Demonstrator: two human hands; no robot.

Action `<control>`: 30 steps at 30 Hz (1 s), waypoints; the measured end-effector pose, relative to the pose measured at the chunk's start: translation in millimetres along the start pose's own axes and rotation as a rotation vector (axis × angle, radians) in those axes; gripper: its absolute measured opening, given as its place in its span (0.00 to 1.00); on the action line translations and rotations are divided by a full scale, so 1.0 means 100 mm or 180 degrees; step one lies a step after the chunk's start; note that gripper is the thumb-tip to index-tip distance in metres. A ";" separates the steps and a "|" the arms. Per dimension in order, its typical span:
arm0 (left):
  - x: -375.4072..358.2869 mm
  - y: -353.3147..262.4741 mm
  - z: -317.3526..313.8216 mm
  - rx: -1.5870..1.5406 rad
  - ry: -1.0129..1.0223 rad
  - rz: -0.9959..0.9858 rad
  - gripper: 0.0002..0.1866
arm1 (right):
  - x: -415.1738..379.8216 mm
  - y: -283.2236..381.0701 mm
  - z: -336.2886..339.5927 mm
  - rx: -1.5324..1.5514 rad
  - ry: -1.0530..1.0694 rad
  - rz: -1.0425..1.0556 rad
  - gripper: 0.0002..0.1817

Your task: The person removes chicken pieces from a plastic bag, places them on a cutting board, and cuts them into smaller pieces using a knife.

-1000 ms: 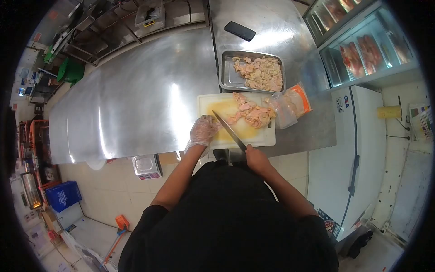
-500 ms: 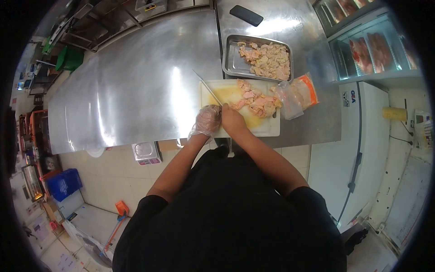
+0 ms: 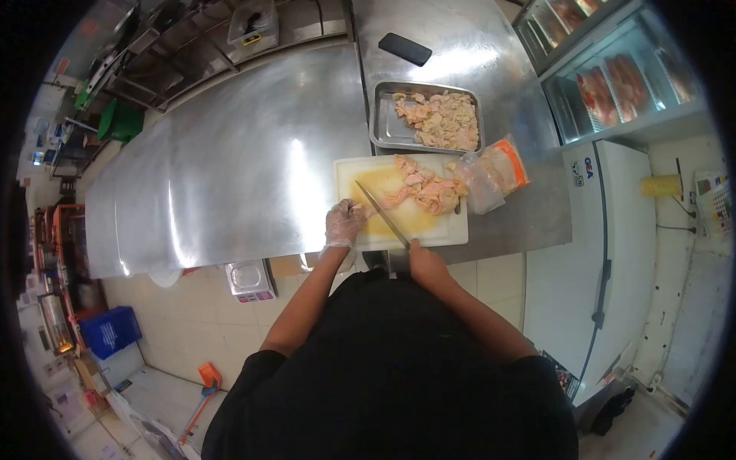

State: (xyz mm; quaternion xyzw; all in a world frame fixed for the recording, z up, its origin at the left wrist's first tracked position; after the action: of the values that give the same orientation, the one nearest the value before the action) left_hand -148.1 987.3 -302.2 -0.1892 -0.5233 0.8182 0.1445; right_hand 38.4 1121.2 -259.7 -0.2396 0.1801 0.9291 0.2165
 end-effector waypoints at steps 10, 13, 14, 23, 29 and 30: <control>-0.14 -0.13 -0.05 0.0340 0.0533 -0.0984 0.07 | 0.90 0.54 0.33 0.0231 -0.0778 0.0372 0.09; -0.15 -0.09 -0.04 0.0218 0.0519 -0.0799 0.09 | 1.06 0.56 0.29 0.0210 -0.0834 0.0381 0.09; -0.15 -0.07 -0.03 0.0225 0.0517 -0.0842 0.09 | 1.05 0.53 0.26 0.0237 -0.0883 0.0422 0.09; -0.07 -0.44 0.09 -0.2685 -0.0157 0.0732 0.08 | 0.14 -0.32 0.06 -0.0080 -0.0636 0.0027 0.09; 0.11 0.02 -0.56 -0.2273 -0.0022 0.0883 0.14 | -0.06 -0.34 0.32 -0.0221 -0.0751 -0.0279 0.09; 0.14 0.23 -0.62 -0.1556 -0.0333 0.0781 0.16 | -0.07 -0.28 0.32 -0.0028 -0.0811 -0.0238 0.09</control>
State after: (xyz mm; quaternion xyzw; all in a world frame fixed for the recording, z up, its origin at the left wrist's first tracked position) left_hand -133.3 1033.4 -349.2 -0.2379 -0.6851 0.6877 -0.0329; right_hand 46.3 1156.6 -236.3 -0.1272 0.1380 0.9441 0.2711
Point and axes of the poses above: each hand's wrist, its own x-axis towards the middle knuckle, its own z-axis out of the back of the hand, y = z × x, the point moved 2 cm from there along x, towards the middle knuckle, and after that the axes turned 14 degrees about -x, right-handed, at the moved point
